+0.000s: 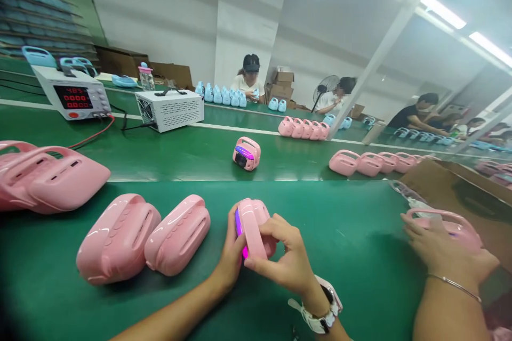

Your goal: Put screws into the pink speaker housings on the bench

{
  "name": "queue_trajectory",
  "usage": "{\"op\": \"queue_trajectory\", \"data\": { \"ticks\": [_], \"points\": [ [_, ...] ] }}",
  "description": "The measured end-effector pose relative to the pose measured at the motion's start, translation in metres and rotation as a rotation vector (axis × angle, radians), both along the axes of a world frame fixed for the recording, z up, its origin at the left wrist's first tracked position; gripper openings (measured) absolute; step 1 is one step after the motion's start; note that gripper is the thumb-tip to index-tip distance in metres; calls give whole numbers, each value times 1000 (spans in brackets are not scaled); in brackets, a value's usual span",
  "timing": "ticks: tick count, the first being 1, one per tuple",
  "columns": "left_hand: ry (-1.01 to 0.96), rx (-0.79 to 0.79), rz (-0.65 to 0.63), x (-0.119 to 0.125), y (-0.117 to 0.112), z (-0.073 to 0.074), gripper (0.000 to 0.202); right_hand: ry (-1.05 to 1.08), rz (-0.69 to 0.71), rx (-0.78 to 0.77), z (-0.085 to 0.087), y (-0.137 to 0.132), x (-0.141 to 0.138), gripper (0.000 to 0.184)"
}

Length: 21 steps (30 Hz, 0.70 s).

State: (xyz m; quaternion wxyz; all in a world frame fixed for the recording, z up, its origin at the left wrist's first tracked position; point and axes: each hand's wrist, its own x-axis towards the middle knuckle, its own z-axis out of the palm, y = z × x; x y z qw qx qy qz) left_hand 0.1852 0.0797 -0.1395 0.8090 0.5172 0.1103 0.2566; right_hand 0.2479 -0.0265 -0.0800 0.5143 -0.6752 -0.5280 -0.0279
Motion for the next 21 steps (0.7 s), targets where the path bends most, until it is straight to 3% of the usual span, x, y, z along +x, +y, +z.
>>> {"op": "queue_trajectory", "data": {
  "ticks": [11,21],
  "points": [
    [51,117,-3,0,-1,6,75,162,-30,98,-17,-13,6,17],
    [49,146,43,6,4,5,77,157,-61,154,-10,-5,-1,24]
  ]
}}
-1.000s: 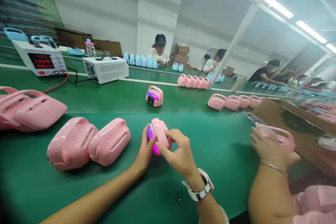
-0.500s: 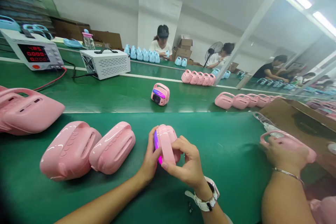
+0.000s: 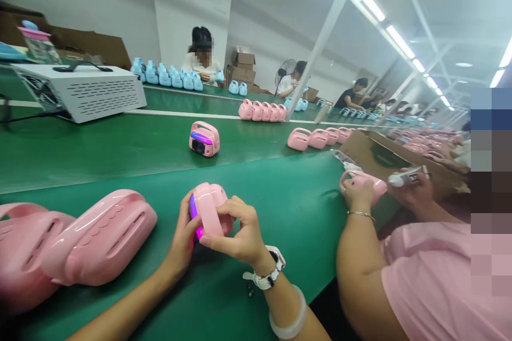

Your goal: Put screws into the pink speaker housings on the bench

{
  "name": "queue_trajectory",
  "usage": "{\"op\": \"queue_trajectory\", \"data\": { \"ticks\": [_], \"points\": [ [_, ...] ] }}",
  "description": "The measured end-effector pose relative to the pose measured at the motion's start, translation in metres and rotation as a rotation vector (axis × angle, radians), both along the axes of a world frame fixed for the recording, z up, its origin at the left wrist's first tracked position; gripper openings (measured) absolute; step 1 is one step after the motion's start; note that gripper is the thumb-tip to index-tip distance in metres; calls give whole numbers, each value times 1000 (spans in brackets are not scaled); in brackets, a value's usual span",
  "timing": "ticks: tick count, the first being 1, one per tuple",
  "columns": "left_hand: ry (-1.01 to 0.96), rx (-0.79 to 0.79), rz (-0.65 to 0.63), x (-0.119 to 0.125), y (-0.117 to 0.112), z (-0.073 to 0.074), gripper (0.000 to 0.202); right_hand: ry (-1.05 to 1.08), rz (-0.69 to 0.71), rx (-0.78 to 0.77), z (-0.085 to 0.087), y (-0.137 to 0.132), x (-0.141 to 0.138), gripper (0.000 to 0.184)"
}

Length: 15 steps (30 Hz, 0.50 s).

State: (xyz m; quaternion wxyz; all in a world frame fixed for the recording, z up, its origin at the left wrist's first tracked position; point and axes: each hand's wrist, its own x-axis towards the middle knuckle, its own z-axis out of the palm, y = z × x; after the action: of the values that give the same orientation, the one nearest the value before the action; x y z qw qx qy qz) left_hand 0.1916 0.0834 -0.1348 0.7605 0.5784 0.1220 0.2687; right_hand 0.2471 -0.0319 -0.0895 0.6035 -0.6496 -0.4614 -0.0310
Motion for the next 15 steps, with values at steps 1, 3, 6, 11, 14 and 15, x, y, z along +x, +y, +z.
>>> {"op": "queue_trajectory", "data": {
  "ticks": [1,3,6,11,14,15],
  "points": [
    [5,-8,2,1,0,-1,79,17,-8,-3,0,0,0,25],
    [13,-24,11,2,1,-3,84,75,-42,-12,-1,0,1,26],
    [26,-71,2,2,1,-6,90,167,-114,-16,-2,-1,5,25],
    [109,-166,-56,1,-3,-8,90,329,-134,-43,20,12,31,19],
    [176,-95,-69,0,-5,-7,86,371,-81,-102,42,40,58,20],
    [188,-63,-83,0,-6,-6,86,364,-61,-129,49,53,68,20]
  ]
}}
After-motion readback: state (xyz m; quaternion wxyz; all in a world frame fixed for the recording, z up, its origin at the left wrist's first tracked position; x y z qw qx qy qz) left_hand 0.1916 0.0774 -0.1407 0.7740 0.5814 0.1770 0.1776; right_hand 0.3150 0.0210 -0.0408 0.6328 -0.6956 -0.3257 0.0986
